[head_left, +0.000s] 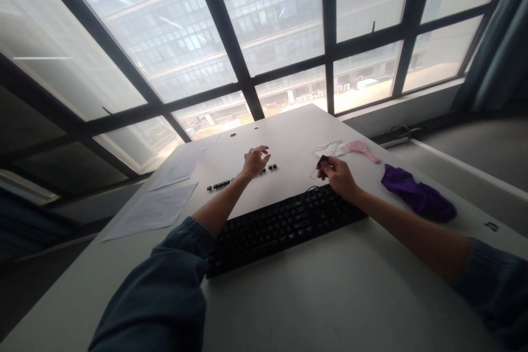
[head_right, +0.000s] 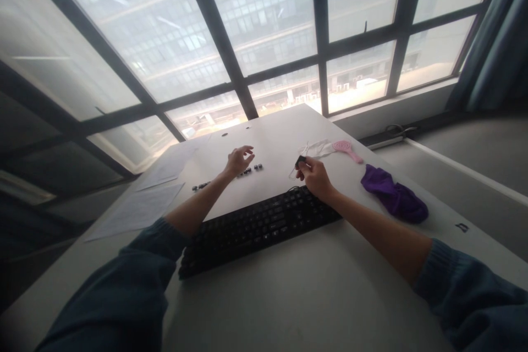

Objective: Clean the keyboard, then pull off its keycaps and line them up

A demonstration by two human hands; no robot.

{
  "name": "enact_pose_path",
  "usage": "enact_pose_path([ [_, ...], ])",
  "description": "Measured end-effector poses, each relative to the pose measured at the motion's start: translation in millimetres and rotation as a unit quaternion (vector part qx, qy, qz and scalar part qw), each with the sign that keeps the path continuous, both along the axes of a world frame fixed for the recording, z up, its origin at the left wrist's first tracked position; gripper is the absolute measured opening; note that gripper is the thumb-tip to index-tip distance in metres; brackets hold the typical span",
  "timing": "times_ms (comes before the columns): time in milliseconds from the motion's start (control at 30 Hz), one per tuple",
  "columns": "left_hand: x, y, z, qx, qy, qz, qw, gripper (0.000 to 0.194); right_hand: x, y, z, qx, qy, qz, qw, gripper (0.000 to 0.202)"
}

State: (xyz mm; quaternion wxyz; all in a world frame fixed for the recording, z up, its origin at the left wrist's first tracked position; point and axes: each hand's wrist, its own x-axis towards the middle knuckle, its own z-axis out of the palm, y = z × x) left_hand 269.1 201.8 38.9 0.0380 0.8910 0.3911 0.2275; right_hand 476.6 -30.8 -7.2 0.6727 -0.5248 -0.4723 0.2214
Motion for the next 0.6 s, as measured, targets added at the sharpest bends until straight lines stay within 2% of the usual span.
enact_pose_path([
  [167,13,-31,5.9,-0.017,0.012,-0.037,0.999,0.018,5,-11,8.8,0.02,-0.15,0.0,0.988,0.022],
  [267,28,-64,4.1,-0.046,0.016,-0.123,0.991,0.017,6,-15,7.1,0.02,-0.222,0.021,0.975,0.024],
  [433,43,-120,-1.8,-0.149,0.06,-0.214,0.964,0.02,5,-10,-1.1,0.022,-0.251,0.07,0.965,0.021],
  [600,40,-146,-7.6,-0.162,0.073,-0.234,0.956,0.021,4,-3,-5.8,0.008,-0.252,0.083,0.964,0.022],
])
